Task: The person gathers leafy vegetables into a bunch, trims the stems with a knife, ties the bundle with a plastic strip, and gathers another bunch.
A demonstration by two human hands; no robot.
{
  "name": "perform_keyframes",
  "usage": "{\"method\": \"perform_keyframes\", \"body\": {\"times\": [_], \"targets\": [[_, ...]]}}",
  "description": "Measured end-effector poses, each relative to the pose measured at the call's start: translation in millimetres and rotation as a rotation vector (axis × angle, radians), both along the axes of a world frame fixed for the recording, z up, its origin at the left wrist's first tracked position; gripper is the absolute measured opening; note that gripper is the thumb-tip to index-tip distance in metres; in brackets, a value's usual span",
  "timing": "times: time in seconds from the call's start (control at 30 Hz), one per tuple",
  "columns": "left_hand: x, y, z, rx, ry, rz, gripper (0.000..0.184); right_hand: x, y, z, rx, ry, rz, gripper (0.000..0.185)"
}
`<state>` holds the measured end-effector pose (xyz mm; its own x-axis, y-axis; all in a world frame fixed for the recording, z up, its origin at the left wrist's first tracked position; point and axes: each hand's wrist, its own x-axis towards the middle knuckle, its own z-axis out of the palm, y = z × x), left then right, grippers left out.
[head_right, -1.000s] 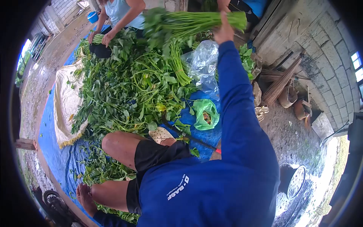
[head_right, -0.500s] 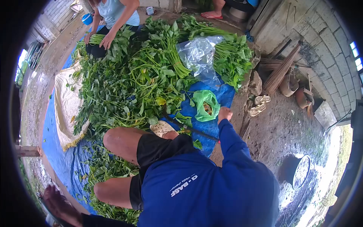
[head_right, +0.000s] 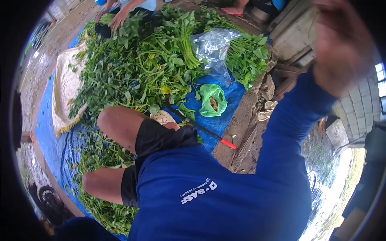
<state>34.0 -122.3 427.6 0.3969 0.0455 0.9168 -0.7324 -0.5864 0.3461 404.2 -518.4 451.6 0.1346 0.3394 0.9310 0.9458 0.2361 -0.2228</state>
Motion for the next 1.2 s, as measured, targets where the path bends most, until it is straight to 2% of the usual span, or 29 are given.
{"method": "perform_keyframes", "body": {"times": [0.07,0.1,0.2,0.3,0.4,0.53,0.7,0.8,0.83,0.9,0.93,1.0,1.03,1.07,1.13,1.2], "targets": [[7.2,-9.0,-33.0,-0.054,0.231,-0.009,0.007,-22.2,22.0,42.8,-0.179,-0.304,0.241,0.045],[10.8,-12.3,-50.5,-0.088,0.358,-0.005,0.007,-39.5,30.6,59.7,-0.263,-0.387,0.326,0.044],[11.0,-21.6,-103.6,-0.224,0.701,0.058,0.008,-67.4,46.5,66.2,-0.348,-0.393,0.420,0.041],[0.9,-23.8,-143.6,-0.366,0.902,0.119,0.010,-76.1,56.7,61.7,-0.353,-0.327,0.454,0.038],[-12.8,-22.3,-175.6,-0.495,1.015,0.188,0.013,-75.2,69.6,59.0,-0.343,-0.233,0.462,0.035],[-26.6,-11.9,-198.4,-0.583,1.042,0.268,0.016,-66.8,100.0,42.5,-0.318,-0.086,0.504,0.031],[-44.8,10.8,-195.5,-0.610,0.953,0.428,0.021,-51.3,194.1,-9.5,-0.257,0.221,0.705,0.027],[-48.4,31.1,-188.9,-0.630,0.889,0.521,0.023,-50.5,278.9,-63.5,-0.269,0.468,0.699,0.024],[-50.3,38.7,-187.7,-0.641,0.861,0.562,0.024,-51.9,310.7,-83.8,-0.294,0.549,0.609,0.023],[-52.8,55.4,-185.0,-0.658,0.813,0.649,0.026,-52.8,390.8,-145.5,-0.451,0.591,0.238,0.021],[-53.6,64.0,-184.7,-0.666,0.783,0.697,0.027,-39.8,433.6,-177.9,-0.653,0.698,0.194,0.019],[-55.4,83.5,-186.0,-0.688,0.719,0.786,0.029,-7.7,504.2,-282.0,-0.753,0.378,0.249,0.030],[-56.1,93.9,-187.7,-0.698,0.687,0.831,0.030,-7.8,528.8,-335.7,-0.898,0.472,0.215,0.026],[-57.0,105.5,-188.8,-0.705,0.650,0.875,0.031,4.5,561.7,-412.4,-1.044,0.353,0.083,0.024],[-60.3,131.0,-190.4,-0.706,0.596,0.952,0.033,-15.7,566.9,-491.0,-1.339,0.456,0.034,0.030],[-58.3,161.2,-190.8,-0.711,0.569,1.010,0.035,-38.8,564.5,-553.9,-1.551,0.401,-0.102,0.047]]}}
